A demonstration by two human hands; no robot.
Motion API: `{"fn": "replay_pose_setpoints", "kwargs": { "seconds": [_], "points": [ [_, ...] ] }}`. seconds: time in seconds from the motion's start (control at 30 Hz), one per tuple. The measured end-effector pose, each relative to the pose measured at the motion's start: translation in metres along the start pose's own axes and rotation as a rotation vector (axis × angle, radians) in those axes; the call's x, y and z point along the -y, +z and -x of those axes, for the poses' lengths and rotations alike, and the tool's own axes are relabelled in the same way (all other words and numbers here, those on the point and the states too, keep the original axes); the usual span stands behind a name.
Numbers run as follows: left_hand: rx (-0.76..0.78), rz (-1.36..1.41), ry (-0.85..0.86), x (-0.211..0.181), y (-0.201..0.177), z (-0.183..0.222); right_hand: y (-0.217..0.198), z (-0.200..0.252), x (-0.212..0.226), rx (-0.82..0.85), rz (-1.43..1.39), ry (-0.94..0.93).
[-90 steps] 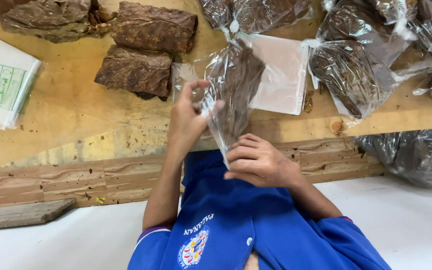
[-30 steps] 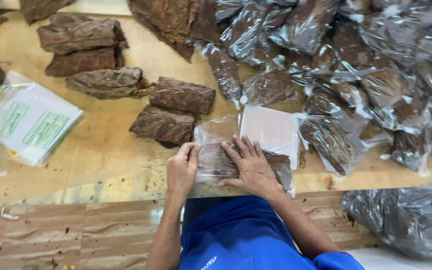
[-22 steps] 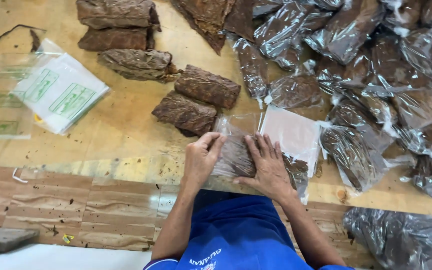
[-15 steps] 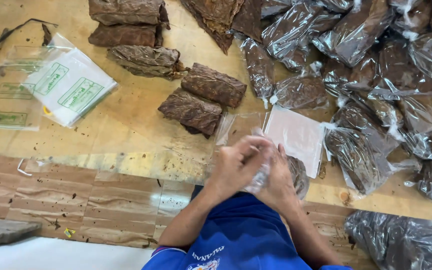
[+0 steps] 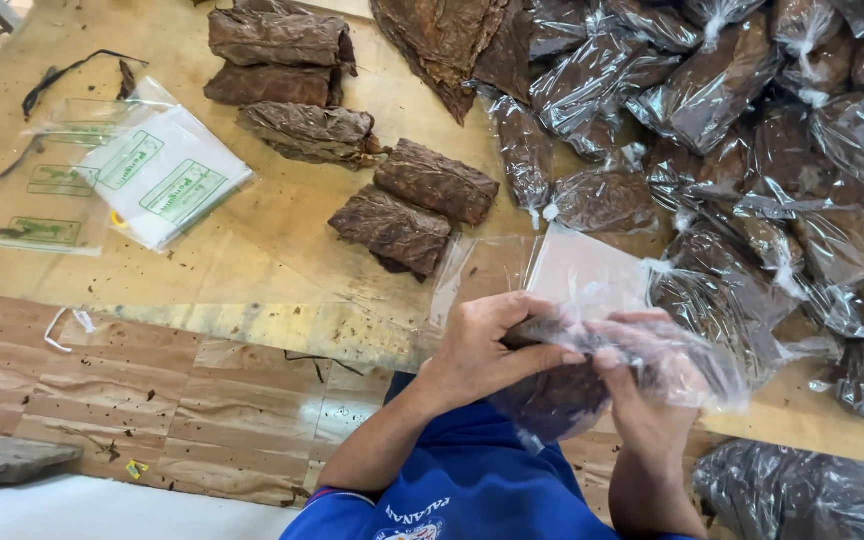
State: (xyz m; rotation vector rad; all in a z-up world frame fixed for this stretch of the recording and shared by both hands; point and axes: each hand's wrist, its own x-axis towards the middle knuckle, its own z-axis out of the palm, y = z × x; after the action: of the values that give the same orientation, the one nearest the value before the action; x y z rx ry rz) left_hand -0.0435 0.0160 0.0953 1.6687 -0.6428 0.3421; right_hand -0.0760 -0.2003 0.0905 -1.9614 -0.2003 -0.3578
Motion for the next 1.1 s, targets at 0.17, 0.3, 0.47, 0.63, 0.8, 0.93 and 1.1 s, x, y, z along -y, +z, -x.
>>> {"fn": "replay_pose_setpoints", "kwargs": {
  "seconds": [0.17, 0.3, 0.47, 0.63, 0.8, 0.93, 1.1],
  "points": [
    [0.04, -0.034, 0.085, 0.001, -0.005, -0.002, -0.012, -0.01, -0.021, -0.016, -0.105, -0.271],
    [0.159, -0.204, 0.093, -0.002, 0.0, -0.015, -0.019, -0.011, -0.032, 0.06, -0.069, -0.332],
    [0.279, -0.313, 0.127, -0.006, 0.012, -0.026, -0.041, -0.022, -0.01, 0.089, 0.049, -0.483],
    [0.257, -0.25, 0.329, -0.009, 0.017, -0.038, -0.055, -0.035, -0.006, 0.064, 0.0, -0.482],
    [0.133, -0.206, 0.344, -0.015, 0.024, -0.039, -0.048, -0.045, -0.009, 0.294, -0.274, -0.336],
    [0.012, -0.418, 0.459, -0.025, 0.025, -0.038, -0.056, -0.047, -0.036, 0.252, -0.276, -0.272],
    [-0.036, -0.45, 0.521, -0.047, 0.016, -0.044, -0.052, -0.058, -0.037, 0.458, -0.512, -0.191]
  ]
}}
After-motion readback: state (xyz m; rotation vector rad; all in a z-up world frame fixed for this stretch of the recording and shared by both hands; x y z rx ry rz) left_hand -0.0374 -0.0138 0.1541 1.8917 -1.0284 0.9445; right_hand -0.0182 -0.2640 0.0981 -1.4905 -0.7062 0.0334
